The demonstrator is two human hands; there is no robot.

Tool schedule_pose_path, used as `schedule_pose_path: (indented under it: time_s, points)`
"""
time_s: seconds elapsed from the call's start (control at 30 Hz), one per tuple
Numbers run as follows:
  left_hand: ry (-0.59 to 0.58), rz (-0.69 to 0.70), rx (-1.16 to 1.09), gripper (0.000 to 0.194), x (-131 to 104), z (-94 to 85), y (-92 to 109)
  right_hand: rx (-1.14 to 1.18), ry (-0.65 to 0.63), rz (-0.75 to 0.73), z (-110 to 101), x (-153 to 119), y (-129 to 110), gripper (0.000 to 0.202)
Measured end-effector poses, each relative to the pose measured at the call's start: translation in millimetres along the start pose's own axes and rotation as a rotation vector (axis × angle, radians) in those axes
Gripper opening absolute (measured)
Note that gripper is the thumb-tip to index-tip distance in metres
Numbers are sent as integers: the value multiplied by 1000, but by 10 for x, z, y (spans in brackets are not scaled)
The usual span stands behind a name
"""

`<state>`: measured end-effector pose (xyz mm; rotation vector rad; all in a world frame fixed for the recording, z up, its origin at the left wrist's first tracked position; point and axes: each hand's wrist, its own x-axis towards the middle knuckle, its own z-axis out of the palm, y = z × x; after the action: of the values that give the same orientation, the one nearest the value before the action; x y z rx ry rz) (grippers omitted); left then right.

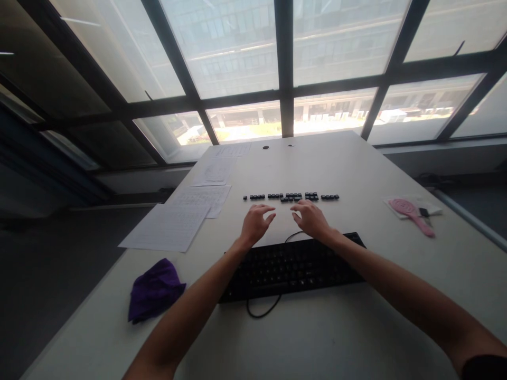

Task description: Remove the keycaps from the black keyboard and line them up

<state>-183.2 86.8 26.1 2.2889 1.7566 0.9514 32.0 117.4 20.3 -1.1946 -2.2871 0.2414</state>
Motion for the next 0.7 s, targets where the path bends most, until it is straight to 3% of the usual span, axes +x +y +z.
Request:
schedule_pose_path:
  time_s: [0.13, 0.27, 0.47, 0.7]
  points:
    - [-52, -59, 109, 19, 533, 310, -111, -184, -75, 4, 156, 487, 259, 21]
    - [-87, -80, 181, 19, 766, 555, -134, -226, -111, -16, 311, 707, 359, 21]
    - [-131, -88, 220, 18, 824, 688, -155, -228, -155, -74, 407, 780, 386, 27]
    - [-150, -104, 222, 16, 714, 591, -86, -172, -186, -146, 362, 742, 368, 24]
